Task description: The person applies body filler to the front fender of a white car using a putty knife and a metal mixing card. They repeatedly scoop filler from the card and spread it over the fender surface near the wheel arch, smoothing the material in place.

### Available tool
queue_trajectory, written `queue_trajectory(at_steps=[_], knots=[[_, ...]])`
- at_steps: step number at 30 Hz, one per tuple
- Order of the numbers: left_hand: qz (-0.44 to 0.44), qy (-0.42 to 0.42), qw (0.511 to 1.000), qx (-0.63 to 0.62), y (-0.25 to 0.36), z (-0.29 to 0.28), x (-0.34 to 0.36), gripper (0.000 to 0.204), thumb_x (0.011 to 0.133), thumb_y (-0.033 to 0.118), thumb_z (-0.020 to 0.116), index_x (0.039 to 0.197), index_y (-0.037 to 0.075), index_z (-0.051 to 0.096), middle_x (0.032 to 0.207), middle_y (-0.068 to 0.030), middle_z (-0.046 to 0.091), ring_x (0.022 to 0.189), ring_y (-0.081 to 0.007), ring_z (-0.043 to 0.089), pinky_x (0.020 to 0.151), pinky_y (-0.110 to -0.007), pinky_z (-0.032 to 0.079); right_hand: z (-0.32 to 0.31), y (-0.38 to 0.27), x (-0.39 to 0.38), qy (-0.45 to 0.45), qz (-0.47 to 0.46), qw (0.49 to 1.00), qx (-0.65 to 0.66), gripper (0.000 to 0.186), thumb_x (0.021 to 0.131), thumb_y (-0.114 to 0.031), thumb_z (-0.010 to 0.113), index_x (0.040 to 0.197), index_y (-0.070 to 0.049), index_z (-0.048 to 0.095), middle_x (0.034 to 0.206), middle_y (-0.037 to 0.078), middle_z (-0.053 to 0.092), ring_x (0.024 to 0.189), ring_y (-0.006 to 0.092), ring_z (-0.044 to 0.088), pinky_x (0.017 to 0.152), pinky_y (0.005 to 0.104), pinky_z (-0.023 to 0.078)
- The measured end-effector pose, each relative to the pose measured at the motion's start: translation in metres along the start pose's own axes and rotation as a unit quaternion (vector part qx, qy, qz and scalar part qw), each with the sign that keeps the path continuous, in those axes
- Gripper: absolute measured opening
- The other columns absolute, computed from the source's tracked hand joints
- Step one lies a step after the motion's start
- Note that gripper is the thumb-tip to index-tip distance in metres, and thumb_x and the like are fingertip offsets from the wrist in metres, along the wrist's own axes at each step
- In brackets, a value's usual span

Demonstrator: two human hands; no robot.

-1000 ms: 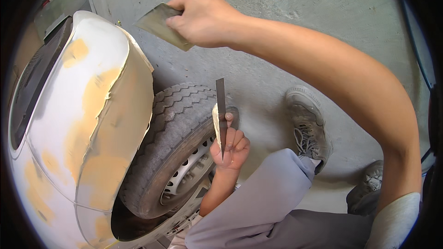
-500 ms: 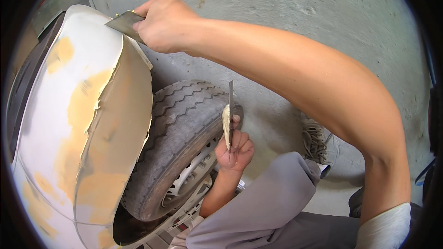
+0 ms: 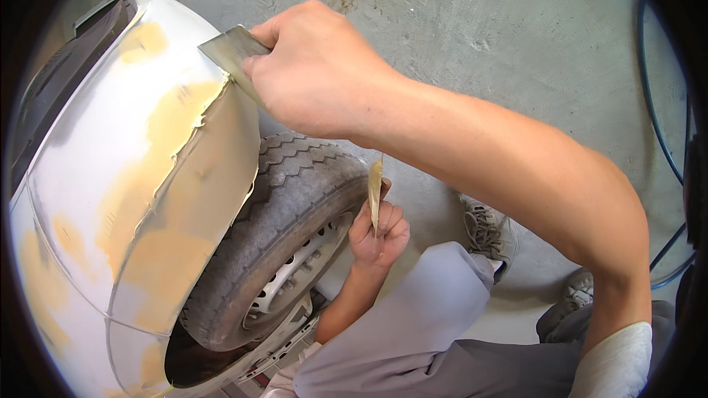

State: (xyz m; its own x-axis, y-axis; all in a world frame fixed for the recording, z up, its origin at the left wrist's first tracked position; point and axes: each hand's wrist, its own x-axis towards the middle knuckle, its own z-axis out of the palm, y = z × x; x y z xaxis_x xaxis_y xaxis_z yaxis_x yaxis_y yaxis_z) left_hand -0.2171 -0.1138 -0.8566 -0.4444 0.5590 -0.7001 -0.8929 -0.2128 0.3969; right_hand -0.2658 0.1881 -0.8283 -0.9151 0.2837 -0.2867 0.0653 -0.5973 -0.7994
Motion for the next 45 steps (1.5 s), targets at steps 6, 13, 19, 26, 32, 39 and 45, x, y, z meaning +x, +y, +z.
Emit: queue_trajectory(at_steps=[6,13,19,26,32,39,45], knots=[[0.011,-0.010,1.000,0.002,-0.015,0.007,0.007,0.042,0.106,0.017,0.050,0.144,0.000,0.049,0.062,0.0039,0.035,0.059,-0.0077,0.031,0.055,-0.024,0.026,0.001,-0.041,-0.022,-0.007,0.009,1.000,-0.014,0.024,0.088,-0.009,0.060,0.099,0.005,0.075,0.075,0.017,0.069,0.072,0.0253,0.066,0.068,0.0412,0.054],[0.020,0.005,1.000,-0.001,-0.007,0.031,0.021,0.040,0.108,0.019,0.046,0.144,0.002,0.050,0.062,0.0042,0.035,0.058,-0.0070,0.031,0.053,-0.023,0.027,-0.070,-0.087,-0.057,-0.077,-0.087,0.987,-0.115,0.018,0.085,-0.012,0.066,0.096,-0.001,0.074,0.095,0.016,0.075,0.092,0.0316,0.073,0.076,0.0420,0.058],[0.064,0.033,0.926,0.370,-0.006,0.052,0.022,0.041,0.109,0.028,0.046,0.145,0.008,0.049,0.095,-0.0021,0.051,0.084,-0.0106,0.050,0.073,-0.025,0.044,-0.048,0.041,-0.106,-0.127,-0.528,0.785,-0.299,0.033,0.075,-0.019,0.072,0.105,-0.004,0.073,0.108,0.012,0.066,0.098,0.0284,0.067,0.096,0.0455,0.060],[0.034,0.056,0.997,0.047,-0.008,0.075,0.003,0.037,0.108,0.029,0.047,0.138,0.009,0.054,0.094,-0.0002,0.052,0.081,-0.0101,0.051,0.069,-0.026,0.043,-0.077,0.072,-0.100,-0.093,-0.608,0.700,-0.362,0.029,0.081,-0.019,0.068,0.101,-0.001,0.075,0.115,0.013,0.065,0.105,0.0290,0.065,0.104,0.0511,0.055],[0.073,0.006,0.997,-0.005,-0.002,0.047,0.001,0.038,0.103,0.011,0.052,0.141,0.002,0.048,0.060,0.0047,0.035,0.055,-0.0061,0.032,0.051,-0.021,0.028,-0.107,0.059,-0.072,-0.003,-0.362,0.820,-0.443,0.023,0.090,-0.016,0.064,0.107,-0.005,0.076,0.097,0.014,0.068,0.091,0.0307,0.067,0.079,0.0468,0.057],[0.089,0.044,0.995,0.031,-0.018,0.013,-0.008,0.036,0.109,0.020,0.047,0.139,0.003,0.056,0.060,0.0059,0.031,0.056,-0.0063,0.027,0.052,-0.024,0.024,-0.008,0.013,-0.012,0.113,-0.090,0.983,-0.112,0.022,0.089,-0.013,0.058,0.090,0.001,0.074,0.067,0.022,0.066,0.063,0.0375,0.065,0.071,0.0461,0.055],[0.093,0.022,0.994,-0.049,-0.031,0.004,-0.011,0.039,0.107,0.014,0.043,0.143,-0.002,0.048,0.059,0.0043,0.033,0.054,-0.0060,0.030,0.051,-0.023,0.026,0.021,-0.012,-0.013,0.093,-0.041,0.993,-0.053,0.022,0.089,-0.010,0.057,0.084,0.004,0.072,0.065,0.022,0.066,0.062,0.0348,0.066,0.071,0.0462,0.055]])
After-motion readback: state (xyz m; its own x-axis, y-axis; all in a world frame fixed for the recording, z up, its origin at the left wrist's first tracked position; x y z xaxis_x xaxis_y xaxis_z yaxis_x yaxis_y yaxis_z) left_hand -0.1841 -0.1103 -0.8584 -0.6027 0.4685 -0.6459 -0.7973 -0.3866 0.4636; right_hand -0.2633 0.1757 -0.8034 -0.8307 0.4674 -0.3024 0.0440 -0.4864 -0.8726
